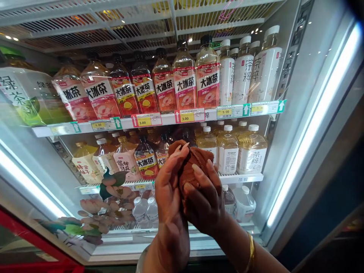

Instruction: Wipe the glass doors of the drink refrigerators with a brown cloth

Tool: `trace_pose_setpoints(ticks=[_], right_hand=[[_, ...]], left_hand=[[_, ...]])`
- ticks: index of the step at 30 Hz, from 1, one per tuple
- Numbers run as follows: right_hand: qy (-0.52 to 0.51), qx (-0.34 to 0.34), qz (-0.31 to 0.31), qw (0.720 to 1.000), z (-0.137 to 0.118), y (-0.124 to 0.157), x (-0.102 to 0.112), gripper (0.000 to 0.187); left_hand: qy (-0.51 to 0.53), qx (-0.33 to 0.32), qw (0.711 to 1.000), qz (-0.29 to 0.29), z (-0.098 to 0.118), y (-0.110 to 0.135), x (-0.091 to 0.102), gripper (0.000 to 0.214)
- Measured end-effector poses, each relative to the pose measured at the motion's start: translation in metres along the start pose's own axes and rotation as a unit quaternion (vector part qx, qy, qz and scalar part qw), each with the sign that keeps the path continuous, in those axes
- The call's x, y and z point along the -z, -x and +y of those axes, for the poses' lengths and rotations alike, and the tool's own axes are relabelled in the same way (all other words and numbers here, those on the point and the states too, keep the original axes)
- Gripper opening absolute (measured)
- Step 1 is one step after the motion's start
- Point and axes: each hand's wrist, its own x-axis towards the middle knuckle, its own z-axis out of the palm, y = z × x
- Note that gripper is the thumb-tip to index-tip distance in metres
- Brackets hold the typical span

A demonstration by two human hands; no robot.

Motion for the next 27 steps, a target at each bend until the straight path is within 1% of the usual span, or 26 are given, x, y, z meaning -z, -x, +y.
trace_pose_setpoints(ticks=[2, 3, 4, 5, 6, 8, 10, 11, 13, 15, 17, 19, 21, 23, 25, 27], right_hand=[[0.054, -0.01, 0.008, 0.998, 0.001, -0.006, 0.0, 0.026], [0.077, -0.016, 0.01, 0.997, 0.001, -0.012, 0.0, 0.023], [0.093, -0.023, 0.004, 0.995, 0.001, -0.019, 0.001, 0.022], [0.101, -0.03, 0.001, 0.994, 0.0, -0.027, 0.002, 0.02], [0.1, -0.035, 0.002, 0.994, 0.0, -0.035, 0.001, 0.02], [0.087, -0.048, 0.025, 0.995, -0.003, -0.046, -0.002, 0.02], [0.079, -0.062, 0.049, 0.994, -0.01, -0.049, -0.009, 0.023], [0.075, -0.067, 0.05, 0.994, -0.014, -0.048, -0.014, 0.025], [0.054, -0.06, 0.027, 0.996, -0.023, -0.041, -0.023, 0.029], [0.024, -0.034, -0.002, 0.999, -0.029, -0.033, -0.029, 0.026], [0.017, -0.008, -0.016, 1.0, -0.029, -0.029, -0.029, 0.022], [0.033, -0.005, -0.015, 0.999, -0.023, -0.033, -0.022, 0.02], [0.055, -0.023, 0.002, 0.998, -0.015, -0.04, -0.014, 0.021], [0.07, -0.046, 0.027, 0.996, -0.009, -0.046, -0.01, 0.02], [0.07, -0.053, 0.051, 0.995, -0.01, -0.046, -0.013, 0.017], [0.05, -0.042, 0.057, 0.996, -0.015, -0.039, -0.021, 0.016]], left_hand=[[0.066, 0.038, 0.997, -0.004, 0.004, 0.0, -0.003, 0.074], [0.09, 0.05, 0.995, 0.003, 0.002, 0.001, -0.004, 0.077], [0.096, 0.038, 0.995, 0.015, -0.001, 0.003, -0.003, 0.079], [0.086, 0.012, 0.996, 0.025, -0.005, 0.004, -0.002, 0.081], [0.061, -0.015, 0.998, 0.023, -0.009, 0.005, 0.002, 0.08], [-0.014, -0.055, 0.998, 0.002, -0.016, 0.005, 0.013, 0.075], [-0.078, -0.061, 0.995, -0.004, -0.022, 0.005, 0.027, 0.069], [-0.1, -0.061, 0.993, 0.004, -0.025, 0.004, 0.035, 0.066], [-0.128, -0.072, 0.989, 0.031, -0.033, 0.002, 0.049, 0.062], [-0.155, -0.074, 0.985, 0.029, -0.044, 0.0, 0.06, 0.061], [-0.178, -0.072, 0.981, 0.022, -0.054, -0.002, 0.066, 0.061], [-0.191, -0.065, 0.979, 0.017, -0.061, -0.003, 0.066, 0.063], [-0.187, -0.058, 0.981, 0.005, -0.064, -0.004, 0.062, 0.066], [-0.18, -0.053, 0.982, -0.012, -0.064, -0.004, 0.054, 0.069], [-0.177, -0.054, 0.982, -0.028, -0.063, -0.003, 0.047, 0.071], [-0.173, -0.055, 0.983, -0.028, -0.063, -0.003, 0.045, 0.071]])
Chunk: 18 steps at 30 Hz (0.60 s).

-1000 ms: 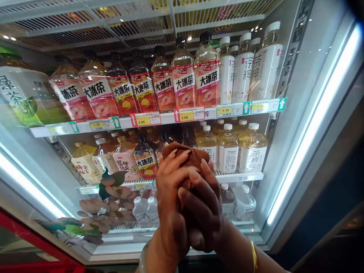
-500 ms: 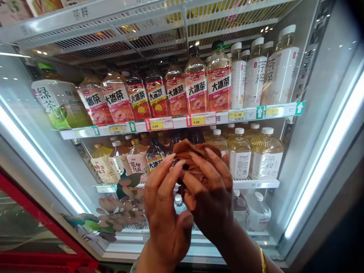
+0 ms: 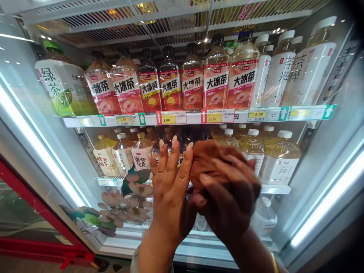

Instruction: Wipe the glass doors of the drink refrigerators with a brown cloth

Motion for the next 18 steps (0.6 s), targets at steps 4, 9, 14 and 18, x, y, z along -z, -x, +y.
trace_pose_setpoints(ticks=[4, 9, 14, 18], right_hand=[[-0.027, 0.037, -0.056, 0.997, -0.003, 0.008, -0.003, 0.018], [0.016, 0.005, -0.014, 1.0, 0.012, -0.013, 0.014, 0.015], [-0.007, 0.008, -0.033, 0.999, -0.003, 0.0, 0.004, 0.019], [-0.027, 0.051, -0.09, 0.994, -0.008, 0.011, -0.001, 0.025]], left_hand=[[0.0, 0.009, 1.0, 0.018, -0.004, 0.0, 0.007, 0.072], [-0.027, 0.013, 0.999, 0.04, -0.01, 0.001, 0.014, 0.073], [-0.034, 0.012, 0.999, 0.036, -0.016, 0.004, 0.008, 0.072], [-0.039, 0.011, 0.998, 0.054, -0.026, 0.005, 0.014, 0.068]])
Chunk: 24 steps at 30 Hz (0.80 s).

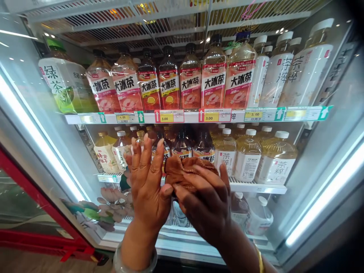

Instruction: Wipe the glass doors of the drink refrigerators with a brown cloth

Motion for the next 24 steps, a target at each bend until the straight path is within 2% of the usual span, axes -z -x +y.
trace_pose_setpoints(ticks=[4, 6, 9, 13, 15, 18, 20, 22, 24], right_hand=[[0.014, -0.035, 0.049, 0.998, 0.011, -0.01, 0.01, 0.02], [0.015, -0.067, 0.07, 0.995, 0.009, -0.013, 0.01, 0.02], [-0.005, -0.069, 0.035, 0.997, -0.006, -0.009, 0.001, 0.025], [-0.034, -0.008, -0.032, 0.999, -0.012, -0.003, -0.005, 0.028], [-0.024, -0.017, -0.008, 1.0, -0.004, -0.006, 0.001, 0.024], [-0.001, -0.056, 0.061, 0.997, 0.009, -0.015, 0.012, 0.018], [0.008, -0.078, 0.084, 0.993, 0.01, -0.018, 0.013, 0.018], [0.001, -0.077, 0.074, 0.994, 0.005, -0.015, 0.008, 0.02], [-0.014, -0.047, 0.036, 0.998, -0.002, -0.008, 0.002, 0.024]], left_hand=[[-0.023, -0.006, 1.0, 0.004, -0.009, 0.002, 0.01, 0.067], [-0.025, -0.009, 1.0, 0.001, -0.01, 0.003, 0.011, 0.066], [-0.014, 0.003, 1.0, -0.007, -0.008, 0.004, 0.009, 0.067], [-0.002, 0.016, 1.0, -0.011, -0.008, 0.004, 0.009, 0.066], [-0.007, 0.019, 1.0, -0.005, -0.009, 0.004, 0.011, 0.067], [-0.014, 0.019, 1.0, -0.002, -0.009, 0.004, 0.012, 0.067], [-0.013, 0.015, 1.0, -0.006, -0.007, 0.004, 0.01, 0.068], [-0.009, 0.012, 1.0, -0.012, -0.004, 0.004, 0.007, 0.067], [-0.006, 0.008, 1.0, -0.018, -0.002, 0.003, 0.006, 0.066]])
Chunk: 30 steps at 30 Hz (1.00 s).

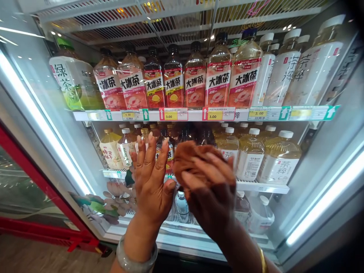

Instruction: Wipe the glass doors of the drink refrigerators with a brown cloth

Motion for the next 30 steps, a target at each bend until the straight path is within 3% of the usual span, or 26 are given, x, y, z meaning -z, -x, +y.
trace_pose_setpoints(ticks=[3, 10, 16, 24, 30], right_hand=[[-0.012, 0.041, -0.038, 0.998, -0.001, 0.006, -0.003, 0.025], [0.011, -0.027, 0.034, 0.999, 0.008, -0.007, 0.007, 0.022], [-0.001, 0.03, -0.021, 0.999, 0.002, 0.002, 0.0, 0.029], [0.049, -0.038, 0.078, 0.995, 0.02, -0.019, 0.018, 0.017], [-0.007, 0.052, -0.033, 0.998, 0.007, 0.0, 0.003, 0.026]], left_hand=[[-0.007, 0.005, 1.0, -0.009, 0.003, -0.001, 0.001, 0.064], [-0.044, 0.008, 0.999, -0.022, 0.001, 0.001, -0.002, 0.072], [-0.062, 0.005, 0.997, -0.042, -0.004, 0.004, -0.009, 0.065], [-0.107, 0.007, 0.993, -0.04, -0.004, 0.007, -0.014, 0.077], [-0.115, 0.003, 0.993, -0.033, -0.004, 0.008, -0.018, 0.074]])
